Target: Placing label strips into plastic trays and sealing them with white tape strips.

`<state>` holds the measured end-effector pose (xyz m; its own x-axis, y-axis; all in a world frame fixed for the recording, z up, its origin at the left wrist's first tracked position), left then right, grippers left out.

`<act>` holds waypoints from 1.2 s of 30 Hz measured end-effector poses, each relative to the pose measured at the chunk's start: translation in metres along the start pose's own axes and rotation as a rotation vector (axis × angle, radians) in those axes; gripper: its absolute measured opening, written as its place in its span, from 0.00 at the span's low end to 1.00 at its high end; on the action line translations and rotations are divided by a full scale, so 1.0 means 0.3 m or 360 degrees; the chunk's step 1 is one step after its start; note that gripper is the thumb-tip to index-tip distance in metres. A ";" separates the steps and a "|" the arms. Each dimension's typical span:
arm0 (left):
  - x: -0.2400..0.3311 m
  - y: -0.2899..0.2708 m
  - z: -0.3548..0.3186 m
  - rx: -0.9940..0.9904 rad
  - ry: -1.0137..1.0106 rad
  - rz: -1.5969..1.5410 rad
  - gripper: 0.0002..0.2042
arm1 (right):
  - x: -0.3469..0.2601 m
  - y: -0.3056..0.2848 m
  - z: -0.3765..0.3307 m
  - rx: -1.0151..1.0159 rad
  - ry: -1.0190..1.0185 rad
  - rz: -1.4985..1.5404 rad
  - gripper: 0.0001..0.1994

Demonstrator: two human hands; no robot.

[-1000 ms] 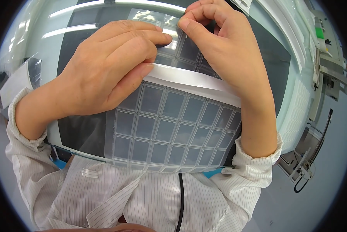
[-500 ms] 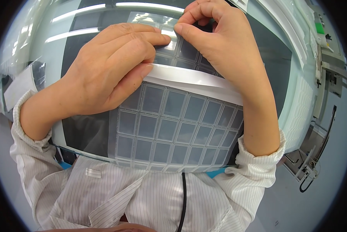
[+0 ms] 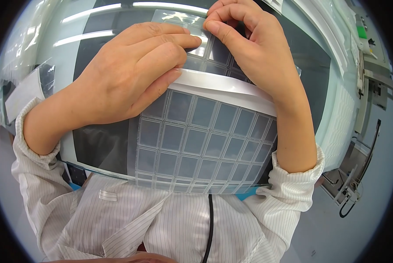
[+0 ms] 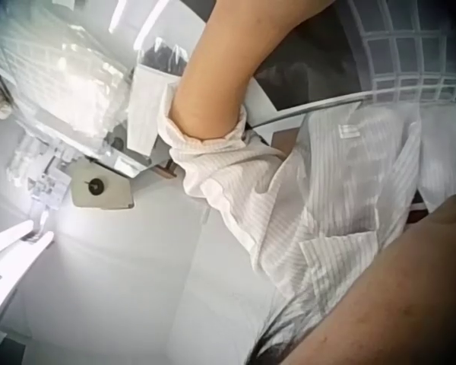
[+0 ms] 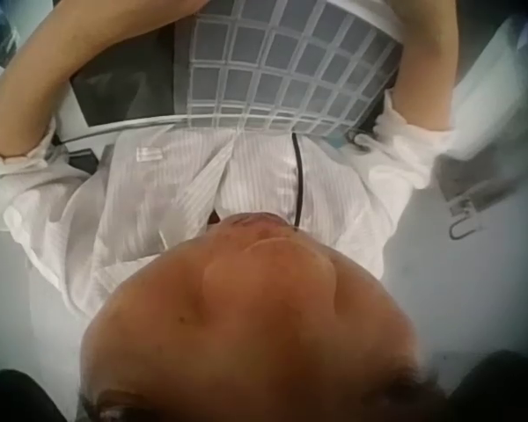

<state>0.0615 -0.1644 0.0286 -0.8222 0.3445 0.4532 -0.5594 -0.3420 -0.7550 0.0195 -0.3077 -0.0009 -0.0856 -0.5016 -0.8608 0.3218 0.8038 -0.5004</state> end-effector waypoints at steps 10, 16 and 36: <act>0.000 -0.003 0.007 0.0017 0.0017 0.0033 0.08 | -0.090 0.042 0.008 0.0151 -0.0363 -0.0676 0.07; -0.001 -0.020 0.008 0.0163 0.0055 -0.0033 0.07 | -0.052 -0.018 -0.007 0.0406 -0.0050 -0.0541 0.06; 0.073 -0.027 -0.036 0.0139 -0.0035 -0.0184 0.06 | -0.091 0.036 -0.106 -0.0060 0.0145 0.0013 0.06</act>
<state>0.0492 -0.1445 0.0395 -0.7533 0.3671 0.5456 -0.6567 -0.3761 -0.6537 -0.0048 -0.2751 0.0143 -0.1690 -0.4651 -0.8690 0.2870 0.8202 -0.4949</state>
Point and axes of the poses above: each hand's wrist, its own z-axis towards the middle knuckle, its own y-axis out of the palm, x = y × z, the point moved 10 cm from there along z, towards the middle knuckle, and after that the axes turned 1 degree about -z, right-handed, at the moved point
